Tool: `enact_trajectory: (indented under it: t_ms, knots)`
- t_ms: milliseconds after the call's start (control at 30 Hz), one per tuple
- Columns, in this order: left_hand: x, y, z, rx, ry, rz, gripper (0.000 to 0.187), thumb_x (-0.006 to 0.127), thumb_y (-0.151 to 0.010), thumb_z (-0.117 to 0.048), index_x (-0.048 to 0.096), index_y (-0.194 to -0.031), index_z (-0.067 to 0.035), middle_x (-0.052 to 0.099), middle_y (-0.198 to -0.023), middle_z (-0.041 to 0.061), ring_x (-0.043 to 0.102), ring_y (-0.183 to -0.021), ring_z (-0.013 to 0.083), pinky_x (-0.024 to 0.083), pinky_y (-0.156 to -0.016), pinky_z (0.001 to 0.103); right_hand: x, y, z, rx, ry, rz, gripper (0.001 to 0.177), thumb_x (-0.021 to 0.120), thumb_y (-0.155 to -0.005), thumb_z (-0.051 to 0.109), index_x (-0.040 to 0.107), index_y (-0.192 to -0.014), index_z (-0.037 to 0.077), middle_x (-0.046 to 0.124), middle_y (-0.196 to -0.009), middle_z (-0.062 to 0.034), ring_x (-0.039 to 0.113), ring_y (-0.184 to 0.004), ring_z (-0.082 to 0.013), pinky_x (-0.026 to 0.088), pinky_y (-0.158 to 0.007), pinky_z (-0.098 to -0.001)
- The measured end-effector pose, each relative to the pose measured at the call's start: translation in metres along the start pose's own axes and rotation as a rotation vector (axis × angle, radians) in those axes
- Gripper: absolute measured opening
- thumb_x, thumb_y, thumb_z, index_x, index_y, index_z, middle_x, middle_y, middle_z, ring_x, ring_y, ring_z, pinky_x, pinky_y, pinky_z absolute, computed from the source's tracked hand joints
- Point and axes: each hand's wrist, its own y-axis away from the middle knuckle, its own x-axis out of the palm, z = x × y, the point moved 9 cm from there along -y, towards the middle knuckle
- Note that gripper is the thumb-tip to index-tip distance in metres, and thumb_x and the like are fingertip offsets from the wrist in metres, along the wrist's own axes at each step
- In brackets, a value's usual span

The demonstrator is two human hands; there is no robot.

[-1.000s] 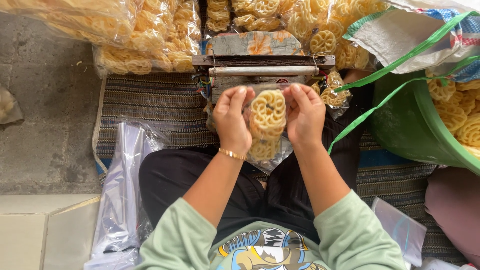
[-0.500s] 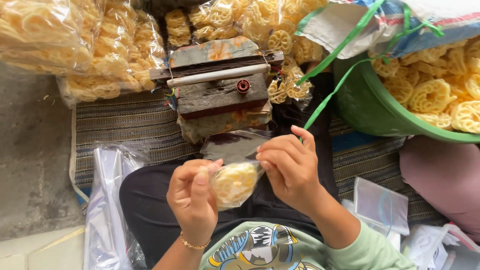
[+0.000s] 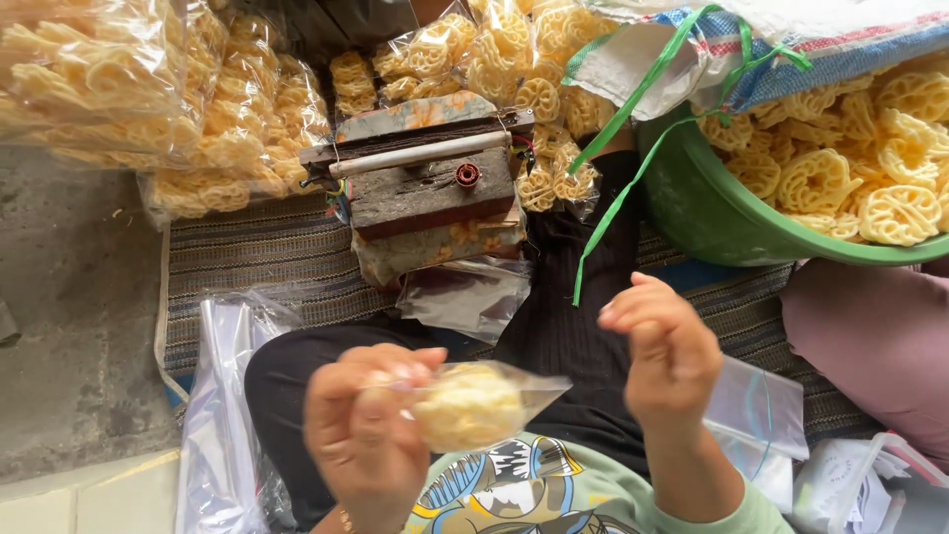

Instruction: Manually placing crackers into plastic bags and sealing them with a heat sealer

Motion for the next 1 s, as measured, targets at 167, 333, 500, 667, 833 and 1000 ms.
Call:
enact_trajectory:
  t_ms: [167, 333, 500, 667, 833, 1000]
  knots:
    - [0.018, 0.012, -0.023, 0.091, 0.075, 0.132, 0.027, 0.068, -0.108, -0.031, 0.054, -0.121, -0.012, 0.056, -0.126, 0.015, 0.056, -0.119, 0.0303, 0.049, -0.111, 0.051, 0.068, 0.056, 0.004, -0.076, -0.314, 0.486, 0.056, 0.075, -0.081, 0.013, 0.049, -0.131, 0.013, 0.066, -0.131, -0.0171, 0.066, -0.121, -0.0285, 0.043, -0.119, -0.0465]
    - [0.061, 0.005, -0.033, -0.038, -0.165, 0.522, 0.041, 0.077, -0.088, -0.017, 0.062, -0.119, 0.004, 0.075, -0.112, 0.021, 0.077, -0.096, 0.0269, 0.055, -0.107, 0.038, 0.069, 0.053, 0.043, -0.192, -0.349, 0.548, 0.063, 0.081, -0.085, 0.016, 0.049, -0.139, 0.009, 0.064, -0.135, -0.0158, 0.070, -0.114, -0.0330, 0.061, -0.096, -0.0428]
    - [0.078, 0.024, -0.036, -0.207, -0.243, 0.954, 0.024, 0.048, -0.105, -0.010, 0.066, -0.101, 0.005, 0.074, -0.110, 0.016, 0.072, -0.107, 0.0265, 0.050, -0.111, 0.038, 0.067, 0.040, 0.065, -0.121, -0.448, 0.654, 0.048, 0.075, -0.091, 0.019, 0.055, -0.132, 0.008, 0.068, -0.132, -0.0194, 0.075, -0.119, -0.0345, 0.065, -0.100, -0.0438]
    - [0.086, 0.019, -0.049, 0.165, -0.158, 0.788, 0.009, 0.059, -0.102, -0.009, 0.062, -0.100, -0.002, 0.075, -0.100, 0.016, 0.076, -0.093, 0.0282, 0.060, -0.098, 0.045, 0.059, 0.041, 0.058, -0.131, -0.371, 0.679, 0.056, 0.080, -0.081, 0.009, 0.056, -0.132, 0.004, 0.073, -0.126, -0.0187, 0.081, -0.101, -0.0313, 0.067, -0.083, -0.0357]
    - [0.069, 0.020, -0.030, 0.159, -0.073, 0.634, 0.014, 0.064, -0.102, -0.016, 0.063, -0.103, -0.002, 0.070, -0.100, 0.014, 0.072, -0.091, 0.0268, 0.062, -0.087, 0.041, 0.060, 0.059, 0.016, -0.070, -0.335, 0.724, 0.054, 0.076, -0.077, 0.009, 0.061, -0.128, 0.003, 0.075, -0.123, -0.0116, 0.081, -0.094, -0.0302, 0.062, -0.076, -0.0346]
    - [0.015, 0.007, 0.014, -0.106, -0.638, 0.556, 0.076, 0.043, -0.103, -0.069, 0.046, -0.142, -0.004, 0.047, -0.154, 0.021, 0.048, -0.146, 0.0356, 0.036, -0.123, 0.049, 0.064, 0.056, -0.049, 0.524, -0.573, 0.989, 0.055, 0.069, -0.089, 0.032, 0.065, -0.129, -0.005, 0.079, -0.109, -0.0136, 0.074, -0.088, -0.0197, 0.061, -0.075, -0.0294]
